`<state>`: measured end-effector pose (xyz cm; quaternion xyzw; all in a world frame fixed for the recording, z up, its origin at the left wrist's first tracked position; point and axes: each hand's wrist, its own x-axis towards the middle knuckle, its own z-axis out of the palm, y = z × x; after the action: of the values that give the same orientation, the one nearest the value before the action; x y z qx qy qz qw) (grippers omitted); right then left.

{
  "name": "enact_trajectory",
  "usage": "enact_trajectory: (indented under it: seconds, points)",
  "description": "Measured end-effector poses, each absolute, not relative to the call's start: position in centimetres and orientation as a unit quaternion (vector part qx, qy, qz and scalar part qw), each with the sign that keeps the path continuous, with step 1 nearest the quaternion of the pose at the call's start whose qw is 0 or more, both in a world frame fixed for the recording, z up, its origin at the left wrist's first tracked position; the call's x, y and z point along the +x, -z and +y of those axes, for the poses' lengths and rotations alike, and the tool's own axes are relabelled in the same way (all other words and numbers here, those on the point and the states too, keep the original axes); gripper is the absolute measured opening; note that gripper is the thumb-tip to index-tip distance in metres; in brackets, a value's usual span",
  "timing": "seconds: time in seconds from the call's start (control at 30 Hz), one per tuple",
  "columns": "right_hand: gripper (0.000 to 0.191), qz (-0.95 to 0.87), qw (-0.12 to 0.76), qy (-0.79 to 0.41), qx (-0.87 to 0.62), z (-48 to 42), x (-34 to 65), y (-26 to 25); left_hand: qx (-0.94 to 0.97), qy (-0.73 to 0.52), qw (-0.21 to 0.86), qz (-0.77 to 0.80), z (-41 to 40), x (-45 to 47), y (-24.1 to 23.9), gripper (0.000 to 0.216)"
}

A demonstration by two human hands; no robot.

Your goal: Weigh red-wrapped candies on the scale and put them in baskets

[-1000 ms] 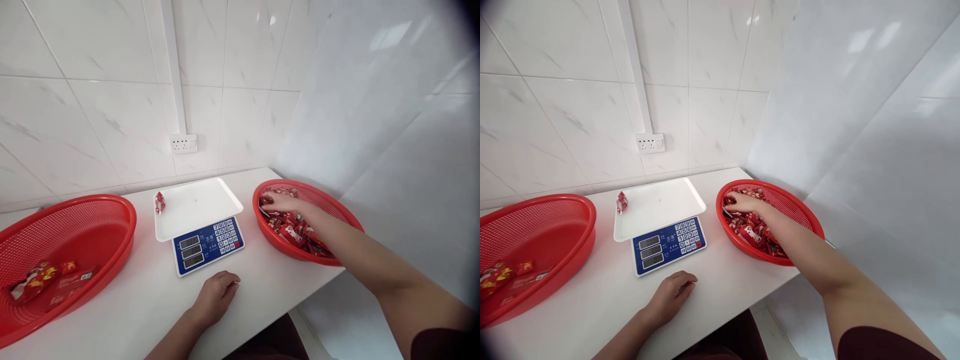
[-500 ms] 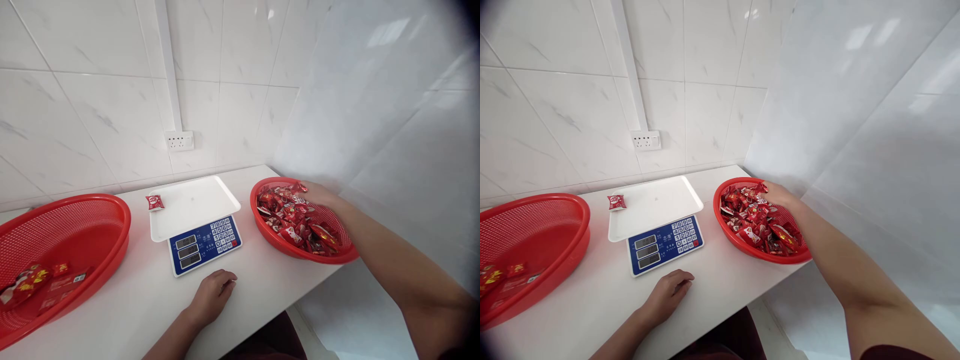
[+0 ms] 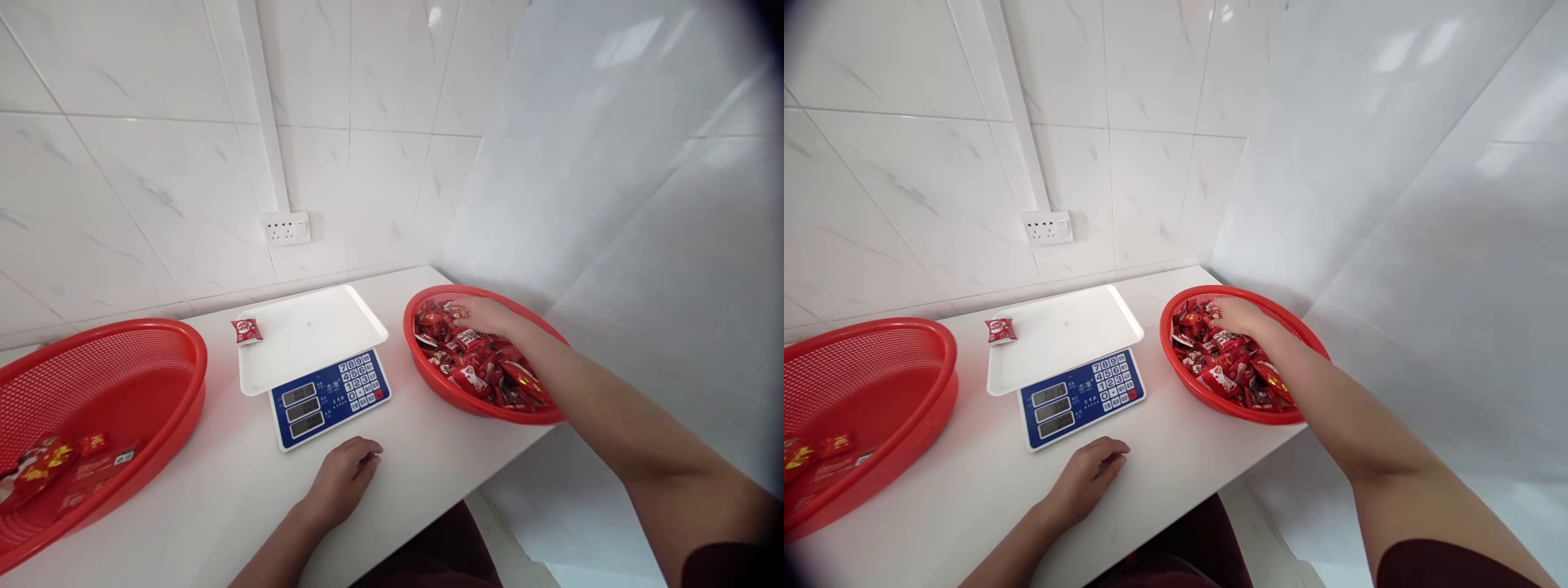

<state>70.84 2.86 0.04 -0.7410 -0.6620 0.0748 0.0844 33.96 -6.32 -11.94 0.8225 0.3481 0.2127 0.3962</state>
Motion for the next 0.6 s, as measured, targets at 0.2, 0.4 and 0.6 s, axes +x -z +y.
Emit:
enact_trajectory:
  seconds: [0.2,0.4,0.6]
  points:
    - [0.037,-0.671,0.119,-0.142,-0.718,5.5,66.9,2.8,0.817,-0.201,0.404,0.358,-6.2,34.0,11.7,0.023]
    - [0.025,-0.604,0.192,-0.247,-0.733,4.6,68.6,0.4,0.814,-0.187,0.416,0.359,-6.4,34.1,11.2,0.025]
    - [0.019,-0.571,0.299,-0.365,-0.672,3.6,67.2,-2.9,0.820,-0.191,0.412,0.349,-6.3,34.0,11.5,0.024]
